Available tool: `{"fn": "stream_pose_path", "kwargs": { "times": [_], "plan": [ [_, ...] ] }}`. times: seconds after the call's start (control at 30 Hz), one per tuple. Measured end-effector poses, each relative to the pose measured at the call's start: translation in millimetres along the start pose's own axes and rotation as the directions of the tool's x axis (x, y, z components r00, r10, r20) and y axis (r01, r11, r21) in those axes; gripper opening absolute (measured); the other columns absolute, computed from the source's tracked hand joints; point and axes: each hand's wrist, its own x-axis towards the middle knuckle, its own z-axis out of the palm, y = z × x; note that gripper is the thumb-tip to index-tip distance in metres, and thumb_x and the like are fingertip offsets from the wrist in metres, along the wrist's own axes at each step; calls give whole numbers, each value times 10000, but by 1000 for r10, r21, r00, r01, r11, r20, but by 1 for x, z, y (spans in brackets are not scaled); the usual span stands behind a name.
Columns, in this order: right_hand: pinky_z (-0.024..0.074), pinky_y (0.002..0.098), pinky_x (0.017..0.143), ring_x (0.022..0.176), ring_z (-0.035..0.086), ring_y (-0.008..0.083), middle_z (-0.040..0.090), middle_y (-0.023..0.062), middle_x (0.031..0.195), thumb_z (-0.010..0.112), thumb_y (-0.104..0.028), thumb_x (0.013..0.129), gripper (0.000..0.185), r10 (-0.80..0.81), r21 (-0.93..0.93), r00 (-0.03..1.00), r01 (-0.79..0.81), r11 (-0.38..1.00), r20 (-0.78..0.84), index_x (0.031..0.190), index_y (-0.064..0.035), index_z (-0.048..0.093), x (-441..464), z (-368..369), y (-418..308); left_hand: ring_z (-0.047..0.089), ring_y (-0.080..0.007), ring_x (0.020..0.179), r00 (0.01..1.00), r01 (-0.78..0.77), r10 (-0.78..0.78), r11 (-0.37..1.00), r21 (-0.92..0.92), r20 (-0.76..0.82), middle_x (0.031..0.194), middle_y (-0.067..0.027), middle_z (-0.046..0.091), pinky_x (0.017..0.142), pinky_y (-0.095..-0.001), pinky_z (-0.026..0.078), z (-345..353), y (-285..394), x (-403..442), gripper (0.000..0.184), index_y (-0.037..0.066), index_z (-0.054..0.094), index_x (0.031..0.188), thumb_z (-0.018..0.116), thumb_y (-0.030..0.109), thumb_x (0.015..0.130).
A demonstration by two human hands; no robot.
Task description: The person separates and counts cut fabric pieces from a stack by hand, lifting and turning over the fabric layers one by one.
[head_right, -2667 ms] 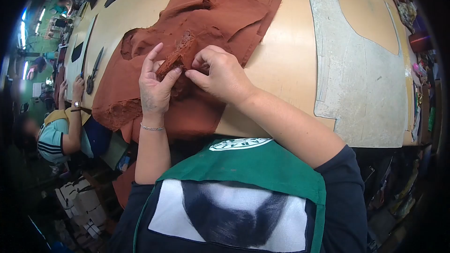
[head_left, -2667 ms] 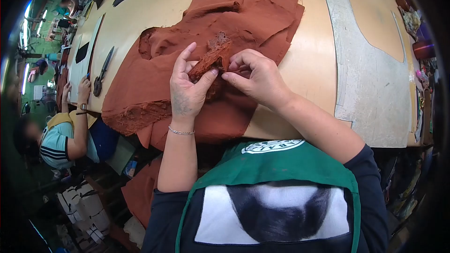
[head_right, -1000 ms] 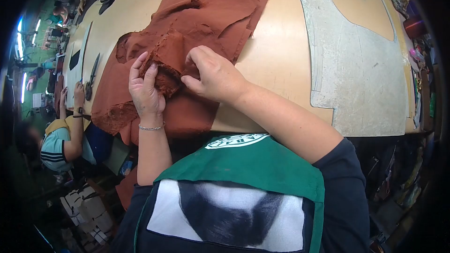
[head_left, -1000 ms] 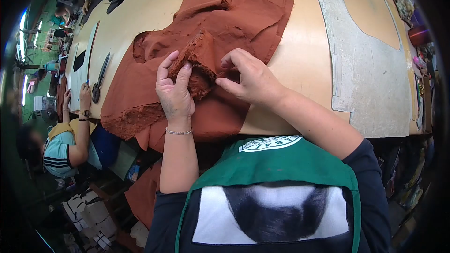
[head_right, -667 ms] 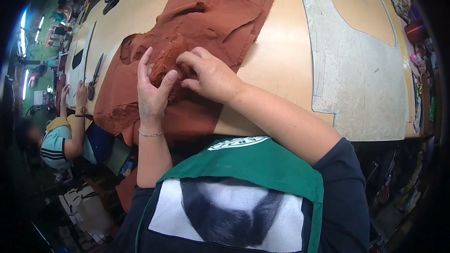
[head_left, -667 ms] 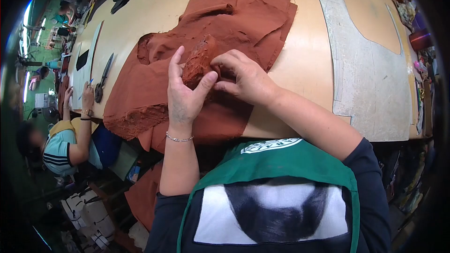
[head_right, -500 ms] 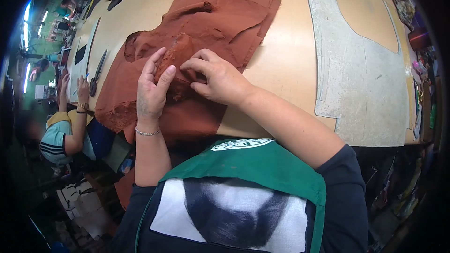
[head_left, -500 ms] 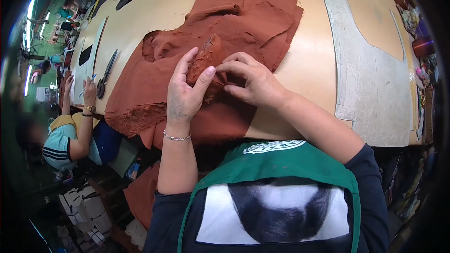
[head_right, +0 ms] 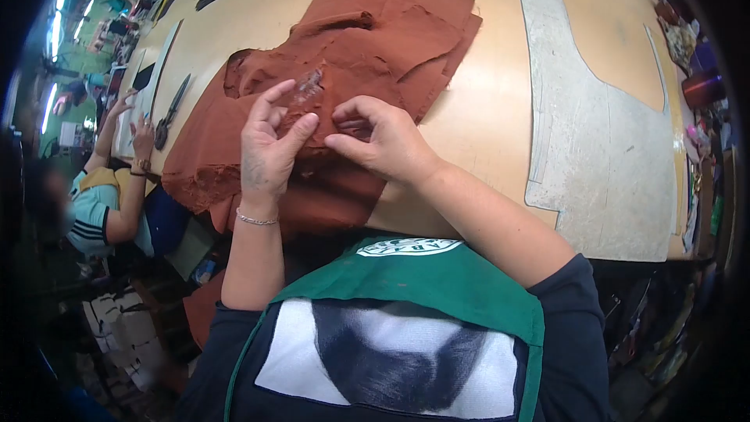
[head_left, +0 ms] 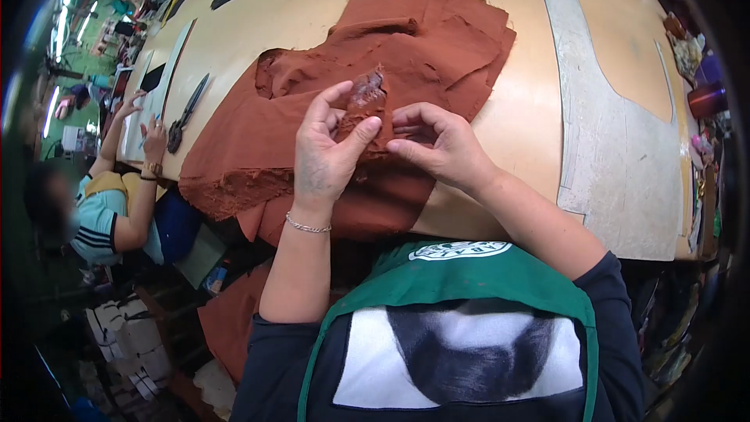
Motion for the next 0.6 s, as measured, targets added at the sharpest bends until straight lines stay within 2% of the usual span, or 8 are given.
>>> {"fn": "stream_pose_path", "kwargs": {
  "times": [0.03, 0.1, 0.13, 0.23, 0.27, 0.37, 0.43, 0.6],
  "plan": [
    [493, 262, 775, 872, 587, 135, 596, 79, 944, 668, -118, 779, 263, 40, 70, 999, -40, 997, 5, 973, 16, 550, -1, 0, 2, 577, -103, 792, 999, 38, -38, 999, -25, 4, 940, -96, 596, 696, -219, 484, 0, -5, -2, 495, -30, 403, 1204, 645, 2, 774],
    [491, 246, 765, 862, 583, 113, 601, 70, 932, 655, -95, 787, 238, 119, 210, 993, -118, 971, 9, 969, 20, 554, -2, -2, 6, 577, -110, 798, 997, -78, 78, 994, 77, 8, 964, -105, 587, 702, -227, 484, 3, -20, -2, 520, -31, 398, 1206, 655, -1, 754],
    [488, 232, 732, 823, 586, 104, 605, 52, 874, 637, -94, 800, 209, 118, 233, 993, -112, 966, -13, 952, 28, 562, -1, -1, 7, 575, -114, 810, 999, -42, 44, 977, 207, -1, 961, -100, 579, 709, -238, 484, 4, -17, -6, 542, -30, 394, 1207, 661, -3, 735],
    [481, 221, 682, 762, 586, 95, 613, 38, 817, 623, -116, 816, 194, 211, 203, 976, -195, 960, -59, 932, 31, 573, 1, -5, -2, 585, -122, 770, 998, -57, 64, 974, 219, -25, 898, -91, 580, 683, -249, 489, 8, -25, -7, 561, -16, 399, 1209, 675, 13, 721],
    [475, 229, 623, 693, 584, 103, 627, 55, 769, 627, -156, 811, 209, 120, 107, 984, -106, 989, -130, 893, 32, 590, 3, -3, -1, 589, -129, 753, 998, -52, 63, 960, 275, -29, 878, -89, 577, 670, -253, 489, 11, -24, -7, 565, -8, 401, 1210, 676, 17, 717],
    [477, 258, 589, 640, 584, 124, 635, 98, 733, 648, -185, 776, 223, 46, -112, 978, -70, 991, -204, 831, 28, 610, 12, -7, 6, 596, -147, 705, 995, -66, 91, 905, 420, -39, 830, -88, 569, 633, -266, 490, 19, -16, -9, 574, 13, 407, 1213, 678, 28, 707],
    [480, 278, 589, 629, 590, 141, 631, 114, 709, 653, -192, 755, 223, 83, -161, 972, -120, 980, -220, 806, 22, 619, 15, -9, 6, 597, -155, 678, 987, -114, 155, 867, 485, -44, 813, -91, 567, 610, -273, 489, 22, -18, -9, 577, 25, 412, 1213, 679, 35, 702],
    [482, 302, 591, 621, 606, 171, 631, 130, 682, 641, -192, 741, 216, 105, -213, 969, -154, 965, -224, 784, 19, 634, 24, -14, 5, 553, -99, 663, 990, -77, 124, 863, 500, -61, 769, -34, 534, 615, -231, 464, 26, -17, -10, 592, 24, 427, 1213, 695, 25, 686]
  ]
}}
